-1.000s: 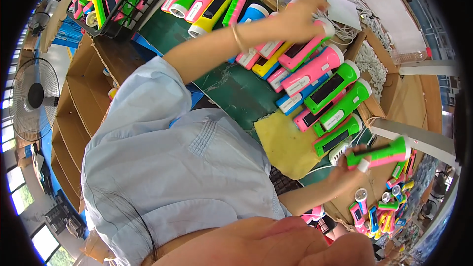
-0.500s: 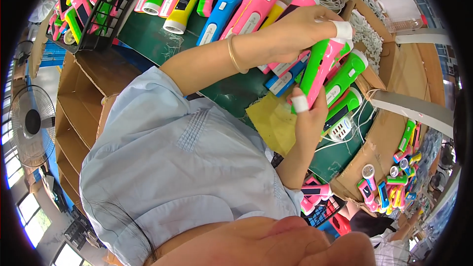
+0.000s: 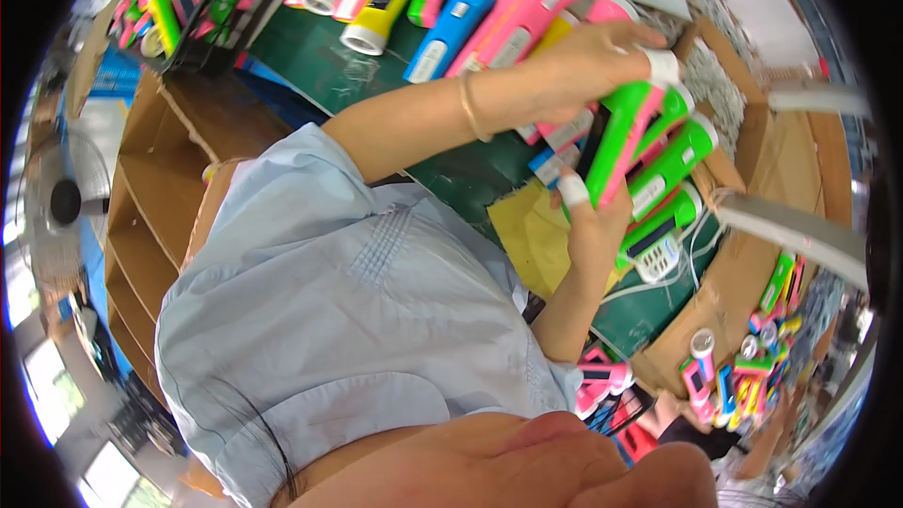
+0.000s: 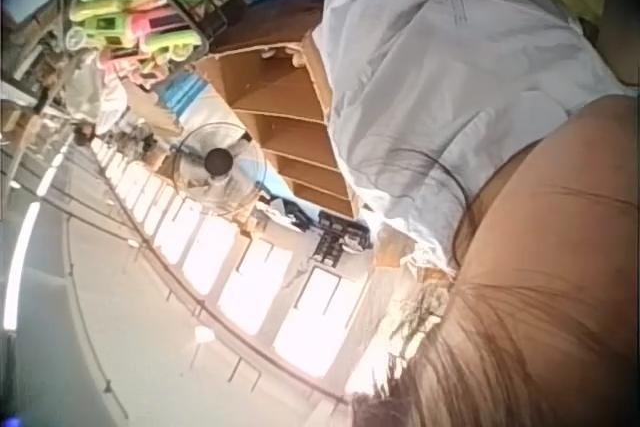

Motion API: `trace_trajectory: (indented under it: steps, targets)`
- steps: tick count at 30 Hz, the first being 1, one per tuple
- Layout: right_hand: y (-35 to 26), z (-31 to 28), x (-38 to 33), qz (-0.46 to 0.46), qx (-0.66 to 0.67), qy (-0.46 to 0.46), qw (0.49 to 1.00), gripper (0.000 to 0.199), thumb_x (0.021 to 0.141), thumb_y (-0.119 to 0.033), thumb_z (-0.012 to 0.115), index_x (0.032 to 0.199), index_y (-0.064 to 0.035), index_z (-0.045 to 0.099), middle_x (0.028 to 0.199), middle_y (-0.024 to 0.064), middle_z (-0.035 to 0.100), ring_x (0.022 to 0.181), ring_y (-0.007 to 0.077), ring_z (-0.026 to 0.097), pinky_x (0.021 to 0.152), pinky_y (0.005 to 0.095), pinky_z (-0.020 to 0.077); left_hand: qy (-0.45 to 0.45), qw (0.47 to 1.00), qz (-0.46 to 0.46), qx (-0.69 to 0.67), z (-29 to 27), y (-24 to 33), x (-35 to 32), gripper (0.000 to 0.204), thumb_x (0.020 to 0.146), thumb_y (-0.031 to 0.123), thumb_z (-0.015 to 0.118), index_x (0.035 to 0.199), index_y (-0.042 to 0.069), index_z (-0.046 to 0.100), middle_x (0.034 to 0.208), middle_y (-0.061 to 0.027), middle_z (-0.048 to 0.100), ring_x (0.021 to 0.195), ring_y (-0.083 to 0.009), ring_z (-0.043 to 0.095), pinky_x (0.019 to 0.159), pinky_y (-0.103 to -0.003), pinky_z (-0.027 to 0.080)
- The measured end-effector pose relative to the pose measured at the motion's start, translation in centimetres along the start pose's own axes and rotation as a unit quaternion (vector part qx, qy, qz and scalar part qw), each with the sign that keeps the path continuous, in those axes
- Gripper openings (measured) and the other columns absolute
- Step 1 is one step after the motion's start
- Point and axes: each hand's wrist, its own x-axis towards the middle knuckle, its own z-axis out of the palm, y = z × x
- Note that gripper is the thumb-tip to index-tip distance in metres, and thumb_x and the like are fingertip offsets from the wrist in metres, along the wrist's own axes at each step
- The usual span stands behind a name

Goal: Testing and sorting various colored plastic flashlights by operating their switches and checking for light output.

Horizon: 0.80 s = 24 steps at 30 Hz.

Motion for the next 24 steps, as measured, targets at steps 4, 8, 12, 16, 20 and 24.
trace_trajectory:
  steps: [4, 8, 12, 16, 20, 24]
  targets:
    - [0.6, 1.5, -0.1, -0.132, -0.062, 0.041, 0.988, 0.041, 0.083, -0.017, 0.061, 0.115, 0.0018, 0.045, 0.098, 0.007, 0.054, 0.087, 0.0133, 0.051, 0.074, 0.0255, 0.0428, -0.037, 0.982, 0.031, 0.185, 0.0, -1.6, -3.0, 0.054, 0.072, 0.032, 0.068, 0.109, -0.003, 0.048, 0.099, -0.0128, 0.057, 0.093, -0.0181, 0.053, 0.078, -0.034, 0.045]
    - [0.3, -0.8, -2.0, -0.04, 0.0, -0.016, 0.999, 0.039, 0.086, -0.014, 0.053, 0.12, 0.0035, 0.044, 0.09, 0.007, 0.054, 0.078, 0.0108, 0.049, 0.069, 0.0228, 0.0424, 0.034, 0.932, 0.155, 0.326, -4.6, 5.2, -3.2, 0.057, 0.077, 0.032, 0.067, 0.114, -0.002, 0.04, 0.102, -0.0118, 0.055, 0.096, -0.0176, 0.052, 0.084, -0.033, 0.042]
    - [0.3, -3.3, -2.1, 0.032, 0.017, 0.094, 0.995, 0.032, 0.087, -0.021, 0.054, 0.112, 0.0, 0.053, 0.076, -0.0006, 0.052, 0.056, 0.0024, 0.039, 0.046, 0.0161, 0.0263, 0.189, 0.696, 0.337, 0.606, -13.6, 20.0, -1.4, 0.053, 0.069, 0.038, 0.072, 0.1, -0.001, 0.054, 0.093, -0.0187, 0.057, 0.086, -0.0285, 0.058, 0.076, -0.036, 0.047]
    - [0.2, -4.1, -1.9, 0.075, -0.069, 0.145, 0.984, 0.03, 0.088, -0.02, 0.049, 0.11, -0.0004, 0.054, 0.075, 0.0015, 0.054, 0.05, 0.0025, 0.039, 0.041, 0.0172, 0.0292, 0.472, 0.538, 0.165, 0.679, -15.5, 33.5, -4.7, 0.064, 0.065, 0.004, 0.066, 0.122, 0.005, 0.036, 0.11, -0.0207, 0.052, 0.101, -0.0365, 0.052, 0.084, -0.039, 0.043]
    - [-2.2, -3.5, -1.1, 0.039, -0.181, 0.161, 0.969, 0.036, 0.088, -0.029, 0.05, 0.105, 0.0022, 0.06, 0.079, 0.0125, 0.06, 0.067, 0.0192, 0.053, 0.055, 0.0315, 0.0437, 0.338, 0.32, 0.379, 0.8, -31.1, 40.7, -5.9, 0.055, 0.064, 0.001, 0.059, 0.116, 0.012, 0.044, 0.109, -0.0163, 0.05, 0.098, -0.0381, 0.05, 0.081, -0.041, 0.044]
    - [-2.6, -2.3, 0.3, 0.063, -0.249, 0.242, 0.936, 0.036, 0.087, -0.029, 0.053, 0.102, 0.0037, 0.061, 0.077, 0.0121, 0.061, 0.062, 0.0181, 0.051, 0.053, 0.0307, 0.0435, 0.282, 0.303, 0.379, 0.828, -35.3, 41.6, -5.2, 0.054, 0.066, -0.006, 0.056, 0.117, 0.009, 0.044, 0.117, -0.0233, 0.044, 0.106, -0.0397, 0.046, 0.089, -0.041, 0.041]
